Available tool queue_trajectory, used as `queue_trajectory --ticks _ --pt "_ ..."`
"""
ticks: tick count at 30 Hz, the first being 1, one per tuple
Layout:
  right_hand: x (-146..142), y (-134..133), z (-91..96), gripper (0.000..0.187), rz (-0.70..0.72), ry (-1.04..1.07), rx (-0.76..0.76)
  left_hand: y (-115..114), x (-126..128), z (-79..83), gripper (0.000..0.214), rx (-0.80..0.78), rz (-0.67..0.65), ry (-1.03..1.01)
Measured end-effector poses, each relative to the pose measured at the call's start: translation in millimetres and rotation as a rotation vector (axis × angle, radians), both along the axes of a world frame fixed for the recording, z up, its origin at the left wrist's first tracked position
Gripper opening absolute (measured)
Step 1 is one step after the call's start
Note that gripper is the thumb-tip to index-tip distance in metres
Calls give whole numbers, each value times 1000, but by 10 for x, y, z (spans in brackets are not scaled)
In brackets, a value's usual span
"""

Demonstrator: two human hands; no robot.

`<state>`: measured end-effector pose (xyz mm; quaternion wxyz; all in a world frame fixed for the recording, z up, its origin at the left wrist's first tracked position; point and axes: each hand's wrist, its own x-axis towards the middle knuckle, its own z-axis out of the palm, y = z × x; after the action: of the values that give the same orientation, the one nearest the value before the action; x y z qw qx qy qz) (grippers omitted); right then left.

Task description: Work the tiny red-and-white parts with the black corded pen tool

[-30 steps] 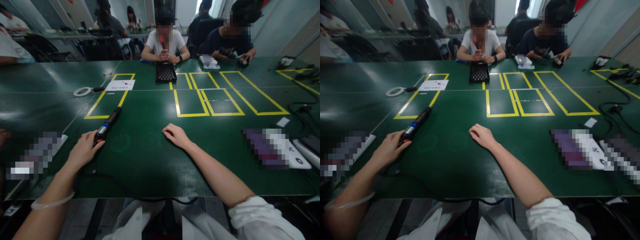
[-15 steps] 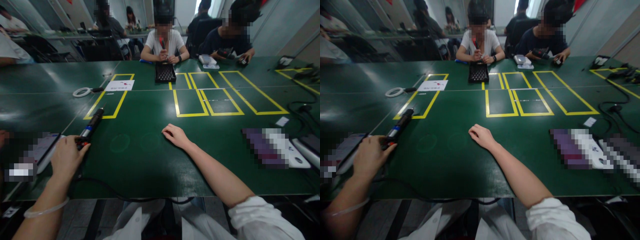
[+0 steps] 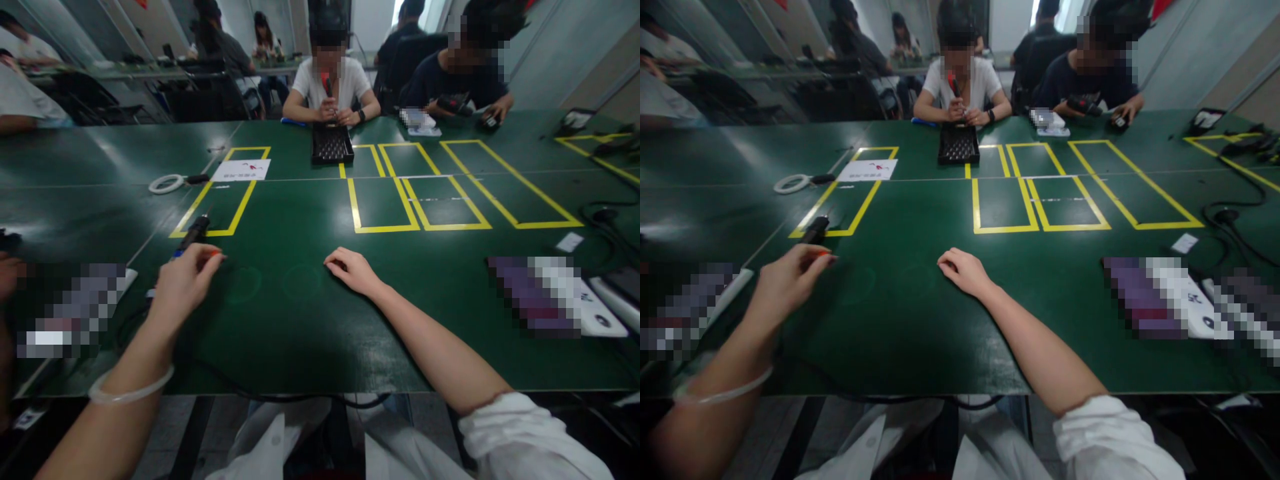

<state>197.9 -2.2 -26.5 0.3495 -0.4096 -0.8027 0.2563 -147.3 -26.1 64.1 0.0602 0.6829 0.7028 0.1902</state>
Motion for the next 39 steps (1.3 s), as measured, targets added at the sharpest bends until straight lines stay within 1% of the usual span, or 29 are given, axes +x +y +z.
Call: queue_trajectory --ticks 2,3,6,8,11,13,14,16,18,20,22,26,31,35,39 --pt "6 3 5 14 -2 72 -37 121 371 -26 39 -38 -184 -181" --pt "11 6 5 15 -7 107 -63 181 566 -42 39 -64 -268 -231" --pt "27 24 -11 17 -19 226 -182 322 1102 -115 38 -115 -452 -362" --pt "31 38 -31 17 -7 344 -268 371 1363 -198 40 -199 -492 -520" --pt "24 45 -49 32 44 485 -343 386 1572 -355 39 -338 -456 -773" --pt "15 39 -44 40 75 489 -356 372 1615 -447 37 -409 -423 -873" --pt "11 35 -40 40 84 473 -354 362 1620 -482 36 -435 -406 -903" --pt "7 28 -31 34 90 432 -339 345 1615 -530 36 -455 -369 -944" --pt "6 27 -29 28 88 412 -327 339 1604 -559 39 -441 -336 -979" --pt "5 32 -35 25 86 417 -328 345 1595 -583 39 -433 -310 -1015" --pt "4 38 -45 25 78 438 -331 358 1587 -607 37 -461 -301 -1039" --pt "3 45 -56 23 65 440 -300 369 1578 -630 37 -512 -338 -1046" --pt "0 40 -59 21 63 405 -279 333 1580 -598 33 -499 -384 -998" --pt "-8 44 -59 28 54 489 -341 322 1581 -592 32 -461 -403 -1002" --pt "-3 52 -42 29 46 530 -409 322 1581 -600 33 -431 -436 -998"
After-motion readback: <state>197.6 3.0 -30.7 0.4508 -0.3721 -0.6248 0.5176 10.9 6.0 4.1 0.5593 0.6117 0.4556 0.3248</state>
